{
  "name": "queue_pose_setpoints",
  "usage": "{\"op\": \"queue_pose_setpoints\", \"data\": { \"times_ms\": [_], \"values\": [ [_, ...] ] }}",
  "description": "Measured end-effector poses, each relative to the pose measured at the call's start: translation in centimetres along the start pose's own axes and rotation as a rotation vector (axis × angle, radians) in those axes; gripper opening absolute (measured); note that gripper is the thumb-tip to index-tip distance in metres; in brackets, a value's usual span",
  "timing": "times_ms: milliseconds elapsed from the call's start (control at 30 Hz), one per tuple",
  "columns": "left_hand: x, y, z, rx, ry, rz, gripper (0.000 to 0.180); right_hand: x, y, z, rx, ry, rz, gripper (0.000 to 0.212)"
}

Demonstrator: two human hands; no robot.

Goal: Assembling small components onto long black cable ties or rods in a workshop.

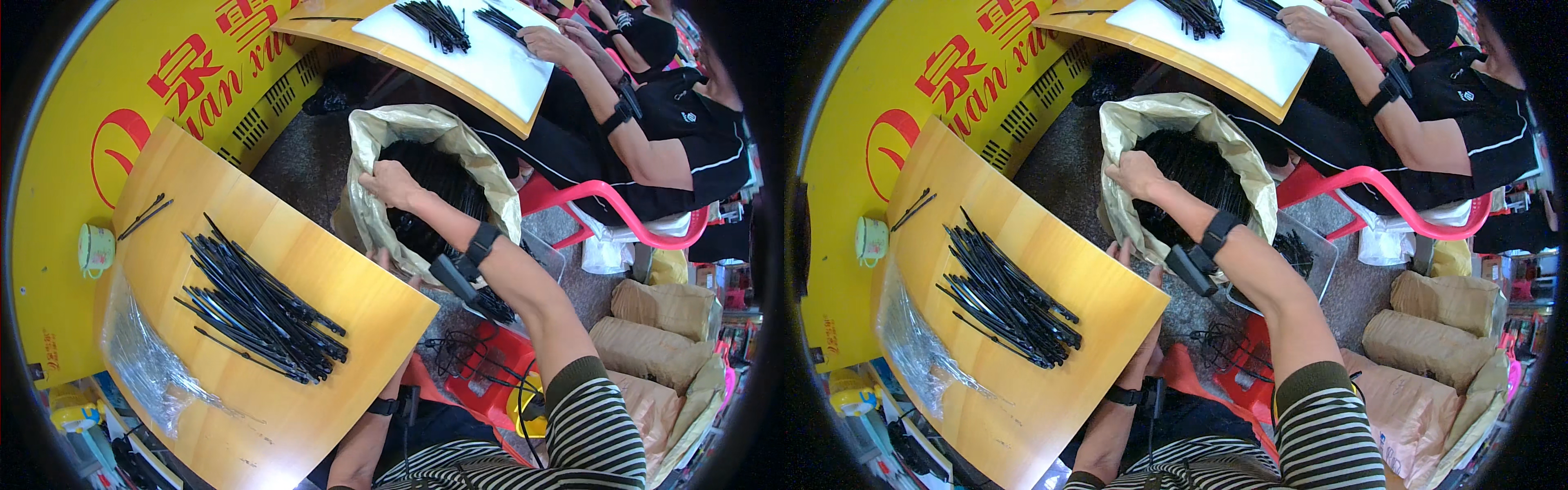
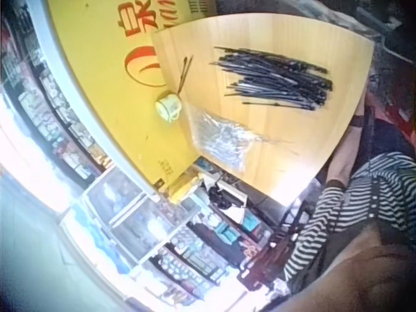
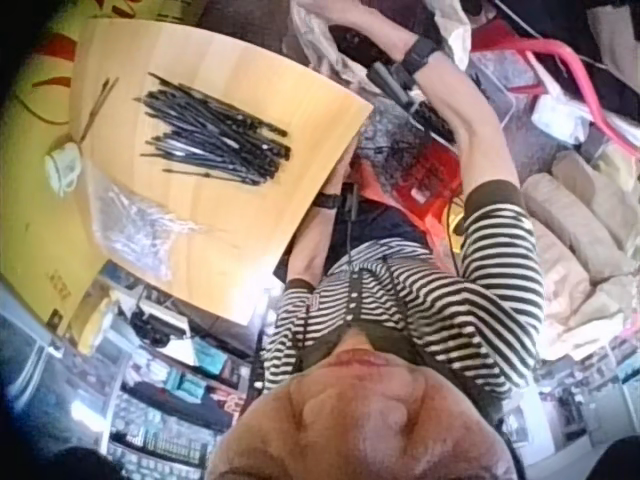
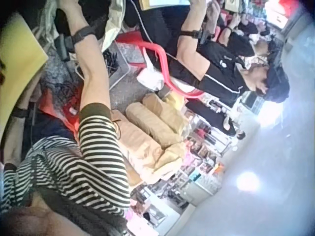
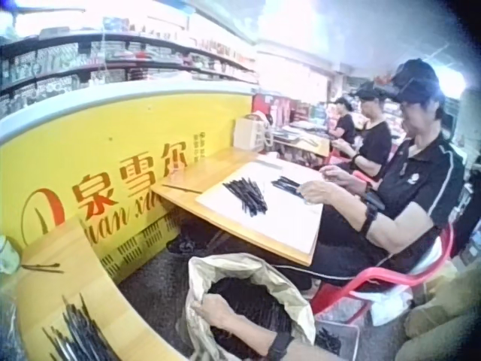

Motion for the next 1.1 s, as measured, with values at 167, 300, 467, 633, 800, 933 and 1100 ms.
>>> {"op": "queue_pose_setpoints", "data": {
  "times_ms": [167, 300, 467, 633, 800, 933, 1100],
  "values": [
    [3.6, -0.4, -1.4, -0.071, 0.201, 0.147, 0.05, -0.1, 2.5, -0.9, 0.217, -0.876, -0.351, 0.038],
    [7.0, -0.4, -3.0, -0.142, 0.386, 0.295, 0.052, 0.1, 2.8, -0.6, 0.303, -1.037, -0.264, 0.043],
    [8.5, -0.3, -3.7, -0.185, 0.445, 0.377, 0.056, -9.3, 3.3, -2.9, 0.01, -1.084, -0.411, 0.038],
    [8.2, -0.1, -3.9, -0.182, 0.471, 0.389, 0.057, -9.6, 3.0, -6.8, -0.055, -0.354, -0.374, 0.049],
    [8.3, -0.4, -4.0, -0.165, 0.368, 0.338, 0.055, -4.3, 3.8, -7.5, -0.062, -0.142, -0.254, 0.046],
    [7.8, -0.2, -3.8, -0.175, 0.275, 0.306, 0.054, -1.2, 4.8, -6.8, -0.1, -0.105, -0.206, 0.046],
    [6.6, -0.7, -3.1, -0.146, 0.09, 0.203, 0.055, -1.9, 4.8, -6.8, -0.103, -0.1, -0.213, 0.047]
  ]
}}
Point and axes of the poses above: each hand's wrist, its own y-axis away from the middle knuckle, its own z-axis out of the back of the hand, x = y × z, the point moved 10 cm from there along -y, towards the middle knuckle, and after that the axes turned 13 degrees about y, right-handed, at the moved point
